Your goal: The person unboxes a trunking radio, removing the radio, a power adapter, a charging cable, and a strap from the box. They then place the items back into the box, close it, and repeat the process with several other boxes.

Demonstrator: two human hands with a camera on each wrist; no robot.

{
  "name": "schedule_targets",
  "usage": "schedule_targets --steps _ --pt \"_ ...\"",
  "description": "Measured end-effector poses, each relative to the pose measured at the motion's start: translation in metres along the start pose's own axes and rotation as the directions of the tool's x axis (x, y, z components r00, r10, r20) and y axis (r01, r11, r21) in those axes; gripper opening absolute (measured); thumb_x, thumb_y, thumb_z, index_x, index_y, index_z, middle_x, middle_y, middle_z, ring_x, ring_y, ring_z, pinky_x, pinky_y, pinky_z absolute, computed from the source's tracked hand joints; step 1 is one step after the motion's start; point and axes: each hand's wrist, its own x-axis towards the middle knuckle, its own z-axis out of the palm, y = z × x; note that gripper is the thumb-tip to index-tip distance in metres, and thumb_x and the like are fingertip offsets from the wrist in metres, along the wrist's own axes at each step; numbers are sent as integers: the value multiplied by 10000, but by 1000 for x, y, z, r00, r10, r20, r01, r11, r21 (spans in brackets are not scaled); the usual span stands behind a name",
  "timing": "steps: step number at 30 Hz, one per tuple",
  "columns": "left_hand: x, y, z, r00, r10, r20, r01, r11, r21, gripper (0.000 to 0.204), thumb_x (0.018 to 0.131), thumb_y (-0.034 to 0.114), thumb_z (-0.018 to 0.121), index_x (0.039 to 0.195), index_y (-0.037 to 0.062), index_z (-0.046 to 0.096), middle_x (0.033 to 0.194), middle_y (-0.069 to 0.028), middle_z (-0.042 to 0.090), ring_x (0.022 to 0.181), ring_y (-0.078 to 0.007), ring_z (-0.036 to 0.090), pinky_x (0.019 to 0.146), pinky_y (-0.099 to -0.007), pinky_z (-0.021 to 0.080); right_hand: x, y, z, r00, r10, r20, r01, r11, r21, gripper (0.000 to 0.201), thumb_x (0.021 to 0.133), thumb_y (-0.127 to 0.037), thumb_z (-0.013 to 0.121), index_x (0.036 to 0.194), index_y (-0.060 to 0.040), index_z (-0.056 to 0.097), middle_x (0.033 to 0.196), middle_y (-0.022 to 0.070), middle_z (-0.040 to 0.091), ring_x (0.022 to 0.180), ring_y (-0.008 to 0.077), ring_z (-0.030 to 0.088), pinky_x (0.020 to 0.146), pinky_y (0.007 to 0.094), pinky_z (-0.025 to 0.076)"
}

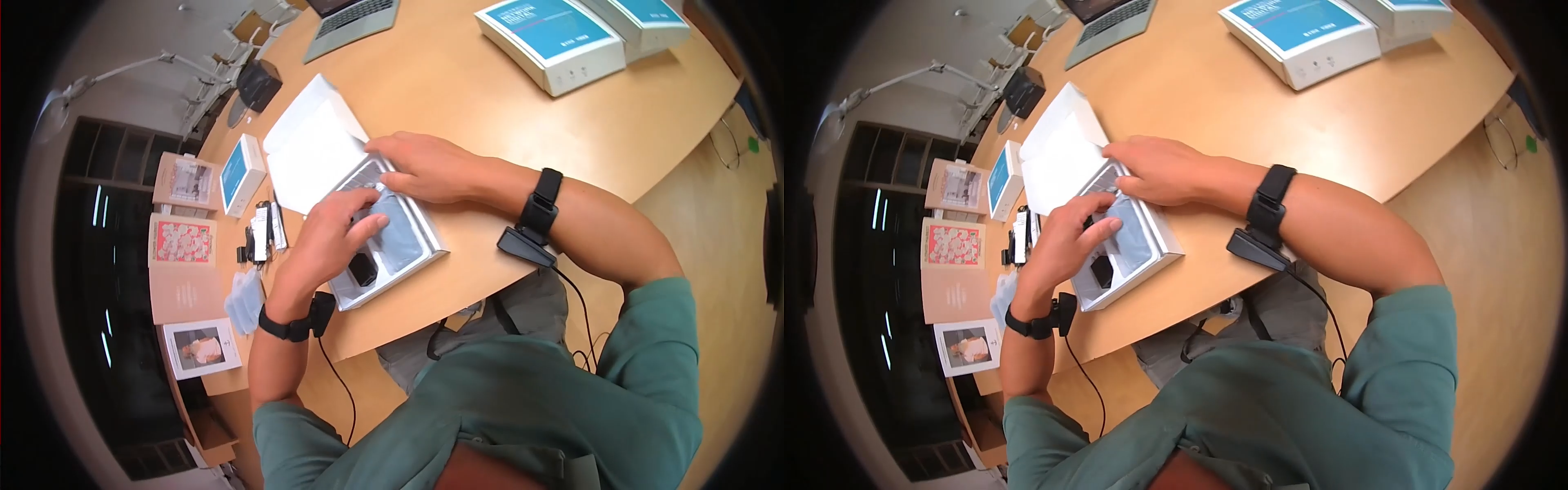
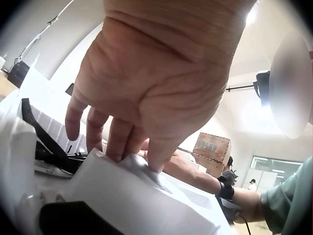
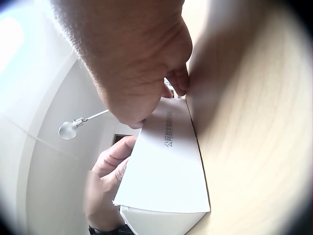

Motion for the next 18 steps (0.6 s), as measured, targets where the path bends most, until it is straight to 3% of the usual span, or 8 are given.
schedule_targets --steps 3,5,7,8,11,13,17,18 --pt "-13 -17 5 965 39 -258 -55 997 -54 280 997 144 788 1232 -3 747 1133 -164 785 1028 -238 744 881 -346 568 0 -2 -2 1000 -14 -16 15 999 52 592 1019 -253 619 1531 37 548 1414 318 645 1345 463 609 1156 506 476" --pt "-24 -53 2 932 -108 -346 53 985 -165 242 1018 96 768 1239 1 737 1104 -134 787 1002 -171 733 840 -303 558 -1 -1 -2 1000 -14 -20 15 997 70 598 1014 -248 632 1531 40 548 1418 319 642 1341 458 614 1158 501 475" --pt "-33 -110 3 707 -320 -631 61 916 -396 313 1082 195 697 1317 -11 721 1201 -142 784 1081 -200 741 912 -377 580 -1 0 -2 996 -6 -86 9 999 43 656 1004 -244 693 1576 25 518 1409 288 638 1232 398 669 1073 456 531" --pt "-34 -128 3 695 -327 -641 60 914 -401 313 1082 195 697 1317 -11 721 1201 -142 784 1081 -200 741 912 -377 580 -1 -3 -4 997 -17 -74 20 999 35 656 1004 -244 693 1576 25 518 1409 288 638 1232 398 669 1073 456 531" --pt "-30 -154 -3 616 -633 -469 217 708 -672 449 1142 292 626 1470 -14 631 1371 -140 728 1209 -211 709 986 -384 573 2 -16 -7 990 132 -43 -132 991 7 668 1004 -235 736 1579 23 514 1393 268 649 1141 340 714 976 422 576" --pt "-25 -152 1 887 -455 -77 -1 164 -986 563 1169 381 571 1566 -18 540 1462 -143 681 1301 -223 665 1071 -407 555 4 -6 0 982 186 -32 -176 962 208 708 964 -276 768 1561 24 531 1400 307 656 1256 426 674 1076 464 539" --pt "-6 -176 8 947 -303 -109 -95 59 -994 607 1155 355 619 1602 -33 483 1513 -148 647 1382 -239 621 1184 -424 503 3 -5 6 962 270 35 -253 838 483 627 1047 -186 726 1603 -4 501 1388 216 669 1044 256 736 855 370 609" --pt "-1 -165 4 946 -258 -195 -165 133 -977 654 1131 354 665 1626 -16 452 1548 -134 620 1411 -239 597 1212 -414 475 4 -19 -1 954 298 32 -286 874 392 612 1068 -148 709 1624 -25 486 1394 178 666 963 184 719 792 332 606"
